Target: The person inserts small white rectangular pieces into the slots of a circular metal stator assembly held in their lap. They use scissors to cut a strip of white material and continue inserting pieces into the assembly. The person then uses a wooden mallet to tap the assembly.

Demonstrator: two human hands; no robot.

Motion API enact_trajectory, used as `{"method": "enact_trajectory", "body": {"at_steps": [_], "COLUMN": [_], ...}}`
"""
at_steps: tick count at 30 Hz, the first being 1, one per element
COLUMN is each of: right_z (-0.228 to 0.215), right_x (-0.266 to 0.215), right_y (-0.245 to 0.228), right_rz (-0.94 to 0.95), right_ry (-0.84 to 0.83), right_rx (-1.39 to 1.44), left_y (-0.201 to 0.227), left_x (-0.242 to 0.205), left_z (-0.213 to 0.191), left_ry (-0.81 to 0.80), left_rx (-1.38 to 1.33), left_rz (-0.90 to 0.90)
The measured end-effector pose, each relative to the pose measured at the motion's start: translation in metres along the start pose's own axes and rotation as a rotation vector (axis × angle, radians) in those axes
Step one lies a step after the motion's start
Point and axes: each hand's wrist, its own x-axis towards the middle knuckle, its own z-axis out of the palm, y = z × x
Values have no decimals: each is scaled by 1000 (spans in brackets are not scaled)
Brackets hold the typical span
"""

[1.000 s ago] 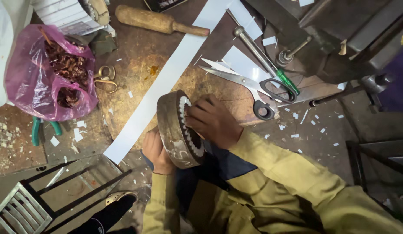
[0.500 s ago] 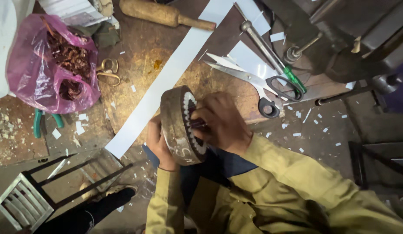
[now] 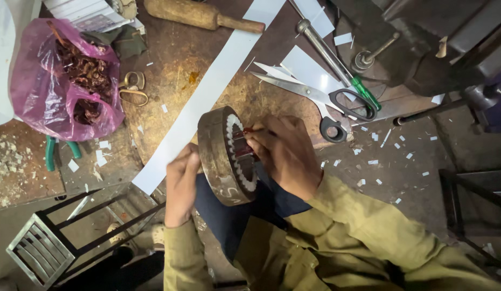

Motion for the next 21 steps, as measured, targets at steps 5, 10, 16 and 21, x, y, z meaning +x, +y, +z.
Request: {"method": "enact_trajectory", "body": {"at_steps": [5,10,16,21], "right_z": [-5,-10,-6,-15], "right_x": [6,12,38,66], "right_y": [6,23,36,43], "right_rz": [-5,-98,-83,-290], "right_ry": [-119,-208,-255,-527], "right_rx": [8,176,333,275], "left_y": [-3,10,5,-12], "left_x": [28,36,34,35], "left_z": [1,-2,-3,-3], "left_ry": [26,-19,-16,32], "left_rx": [287,343,383,397], "left_rz": [2,456,493,517]}}
